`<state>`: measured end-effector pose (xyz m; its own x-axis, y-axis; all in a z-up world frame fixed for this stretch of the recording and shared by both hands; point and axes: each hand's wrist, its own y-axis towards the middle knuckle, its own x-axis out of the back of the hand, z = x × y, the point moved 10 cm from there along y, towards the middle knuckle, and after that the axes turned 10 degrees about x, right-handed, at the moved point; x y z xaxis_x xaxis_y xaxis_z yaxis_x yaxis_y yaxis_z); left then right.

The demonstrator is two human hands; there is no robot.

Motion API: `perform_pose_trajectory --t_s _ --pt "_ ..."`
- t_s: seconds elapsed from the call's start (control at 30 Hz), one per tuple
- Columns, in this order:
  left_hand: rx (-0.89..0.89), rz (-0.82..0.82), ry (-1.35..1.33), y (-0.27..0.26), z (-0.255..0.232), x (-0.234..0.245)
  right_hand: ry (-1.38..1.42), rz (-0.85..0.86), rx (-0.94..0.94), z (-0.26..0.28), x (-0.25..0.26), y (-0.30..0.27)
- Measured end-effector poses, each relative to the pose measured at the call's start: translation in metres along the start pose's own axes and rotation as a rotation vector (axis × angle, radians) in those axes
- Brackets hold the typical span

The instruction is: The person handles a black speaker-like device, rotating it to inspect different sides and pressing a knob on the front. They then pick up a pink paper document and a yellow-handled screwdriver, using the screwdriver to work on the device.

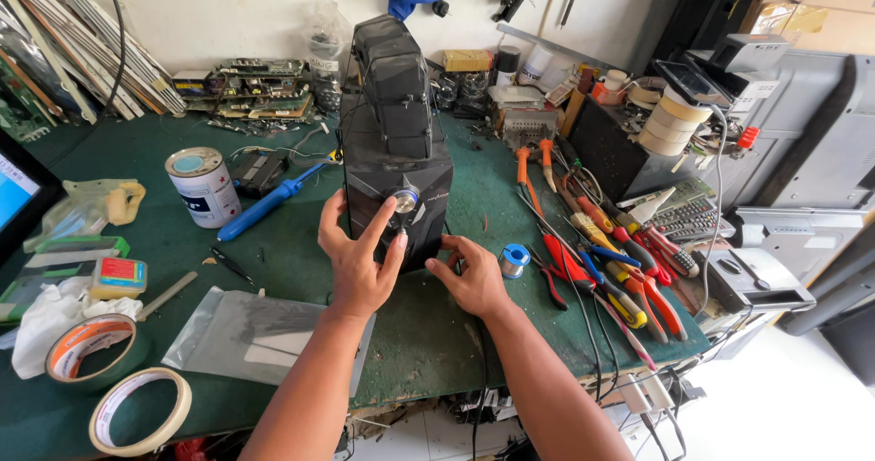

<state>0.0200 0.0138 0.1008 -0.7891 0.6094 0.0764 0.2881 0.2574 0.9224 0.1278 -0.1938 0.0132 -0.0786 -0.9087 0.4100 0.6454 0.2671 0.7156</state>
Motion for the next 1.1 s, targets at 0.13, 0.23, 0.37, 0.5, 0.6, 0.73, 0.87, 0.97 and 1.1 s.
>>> perform_pose_trajectory --t_s 0.13,0.23,0.37,0.5,0.6,0.73,0.87,0.97,1.1 --pt "-0.019 -0.006 0.010 0.002 -0.002 0.000 -0.008 0.004 0.002 0.003 0.000 0.000" --pt "-0.034 -0.009 -0.019 0.002 -0.003 0.000 0.003 0.009 -0.007 0.000 0.000 -0.003" --pt "-0.042 0.010 -0.061 0.007 -0.011 0.004 -0.014 -0.045 0.023 0.001 0.003 -0.001" --pt "0.023 -0.032 -0.062 -0.002 0.003 0.009 -0.024 -0.047 0.049 0.004 0.003 -0.001" --pt "0.000 -0.066 0.048 -0.004 0.002 0.015 -0.027 -0.054 0.057 0.006 0.002 -0.002" --pt "-0.058 -0.083 0.119 0.005 -0.012 0.020 -0.004 -0.072 0.093 0.009 0.005 0.000" --pt "-0.103 0.014 0.033 0.002 -0.017 0.019 -0.045 -0.100 0.094 0.030 0.011 -0.001" --pt "-0.162 0.059 0.177 -0.012 -0.007 0.016 -0.095 0.050 -0.038 0.026 -0.003 0.000" --pt "-0.159 0.138 0.087 -0.040 0.028 0.001 -0.101 0.087 -0.082 0.024 -0.008 -0.002"
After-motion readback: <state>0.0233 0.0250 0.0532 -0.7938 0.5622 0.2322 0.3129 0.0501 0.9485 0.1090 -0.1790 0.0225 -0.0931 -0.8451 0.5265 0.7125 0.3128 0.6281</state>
